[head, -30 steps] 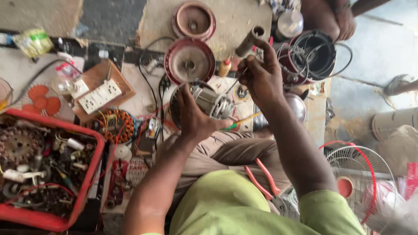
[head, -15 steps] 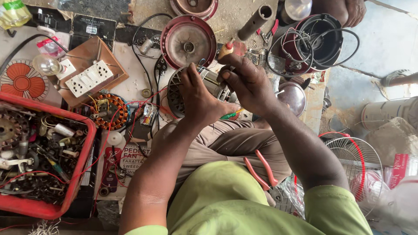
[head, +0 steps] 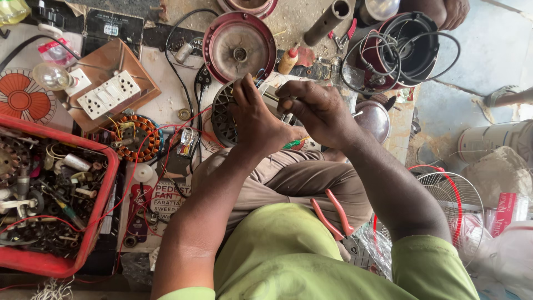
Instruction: The person disassembles a small electric motor, likely from a fan, using a wrench and screwdriver. They remove the end cap, loosen and remove screws, and separate the motor housing to access the internal components.
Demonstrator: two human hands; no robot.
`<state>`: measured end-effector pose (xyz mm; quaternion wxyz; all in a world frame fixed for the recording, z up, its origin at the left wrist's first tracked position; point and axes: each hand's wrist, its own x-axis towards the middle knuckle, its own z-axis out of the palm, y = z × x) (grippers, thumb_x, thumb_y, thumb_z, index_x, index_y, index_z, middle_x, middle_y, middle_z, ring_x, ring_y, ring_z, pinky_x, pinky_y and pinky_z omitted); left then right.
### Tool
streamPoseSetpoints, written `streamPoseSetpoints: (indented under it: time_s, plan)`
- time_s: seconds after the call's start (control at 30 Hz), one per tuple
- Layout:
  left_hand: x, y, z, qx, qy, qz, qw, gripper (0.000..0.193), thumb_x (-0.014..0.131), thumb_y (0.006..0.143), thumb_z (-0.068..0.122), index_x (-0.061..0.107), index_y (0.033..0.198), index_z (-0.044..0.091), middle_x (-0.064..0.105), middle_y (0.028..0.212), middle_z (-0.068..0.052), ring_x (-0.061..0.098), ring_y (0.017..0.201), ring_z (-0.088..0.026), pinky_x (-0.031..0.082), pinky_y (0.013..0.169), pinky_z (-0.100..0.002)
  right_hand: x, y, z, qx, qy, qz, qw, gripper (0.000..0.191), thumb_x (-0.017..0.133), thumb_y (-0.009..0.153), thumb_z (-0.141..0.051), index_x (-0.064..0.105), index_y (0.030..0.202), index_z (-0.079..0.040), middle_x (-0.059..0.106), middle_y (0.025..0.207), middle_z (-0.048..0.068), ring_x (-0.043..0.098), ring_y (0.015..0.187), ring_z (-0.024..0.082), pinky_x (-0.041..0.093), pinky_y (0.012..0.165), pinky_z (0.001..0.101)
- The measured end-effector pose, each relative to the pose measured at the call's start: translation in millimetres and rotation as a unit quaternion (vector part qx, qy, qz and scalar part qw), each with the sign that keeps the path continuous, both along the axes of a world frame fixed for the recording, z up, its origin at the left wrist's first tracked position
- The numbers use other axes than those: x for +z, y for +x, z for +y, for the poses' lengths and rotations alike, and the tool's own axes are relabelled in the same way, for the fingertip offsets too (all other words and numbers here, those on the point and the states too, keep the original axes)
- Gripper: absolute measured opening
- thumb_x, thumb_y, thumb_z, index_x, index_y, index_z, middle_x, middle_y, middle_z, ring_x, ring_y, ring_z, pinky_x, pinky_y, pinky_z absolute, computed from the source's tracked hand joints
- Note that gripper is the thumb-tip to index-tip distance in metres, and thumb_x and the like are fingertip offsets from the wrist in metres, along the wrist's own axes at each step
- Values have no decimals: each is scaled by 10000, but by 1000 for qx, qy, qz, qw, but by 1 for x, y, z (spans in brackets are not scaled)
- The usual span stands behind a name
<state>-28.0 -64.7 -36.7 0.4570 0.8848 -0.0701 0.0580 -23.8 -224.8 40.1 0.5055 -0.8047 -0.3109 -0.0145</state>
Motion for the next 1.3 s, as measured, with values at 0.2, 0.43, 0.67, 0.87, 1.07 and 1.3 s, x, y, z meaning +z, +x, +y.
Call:
streamPoseSetpoints:
  time_s: [0.2,0.43,0.67,0.87,1.07,1.3]
  plan:
    - [-1,-4,2,-4,-12,4,1000,1420,1003,477,405,143,1509,-56,292,1495,-310,355,1387,-485,313,1099,-602,-11,2,-5,4,-8,22,1000,150,622,1079,6,606,1227,-15,692,945,83,714,870,190,578,797,329]
    - [-16,-9,7,16,-32,-24,999,1305,1005,483,444,300,1489,2,447,1408,-234,468,1325,-417,406,1103,-544,-77,-17,-6,-25,130,14,991,974,930,793,-138,359,1580,-74,515,1511,138,578,1308,184,538,1069,366]
    - [-7,-18,6,-23,58,-44,997,1370,1064,520,495,275,1479,-83,378,1440,-296,406,1324,-479,380,1079,-574,-76,-8,8,-275,219,121,928,501,605,1125,-34,449,1589,-140,670,868,72,627,758,102,551,722,293]
    - [-6,-21,7,-38,50,-21,998,1403,1066,524,475,240,1539,-31,342,1484,-288,368,1370,-475,348,1125,-588,-85,12,-15,-343,349,290,822,527,603,1042,-46,467,1538,-163,733,880,98,656,672,182,490,526,315]
    - [-8,-23,11,-32,1,-16,999,1488,1098,568,531,161,1583,-23,250,1574,-319,306,1460,-491,301,1194,-610,-94,15,-23,-356,376,314,796,478,689,1029,-114,543,1481,-159,725,972,87,607,768,146,484,561,302]
    - [-24,-27,10,-41,18,9,999,1458,1084,625,497,120,1590,-17,208,1606,-337,261,1502,-506,270,1240,-625,-105,9,-21,-405,299,358,787,432,680,1011,-247,591,1426,-166,748,983,34,561,822,111,468,655,302]
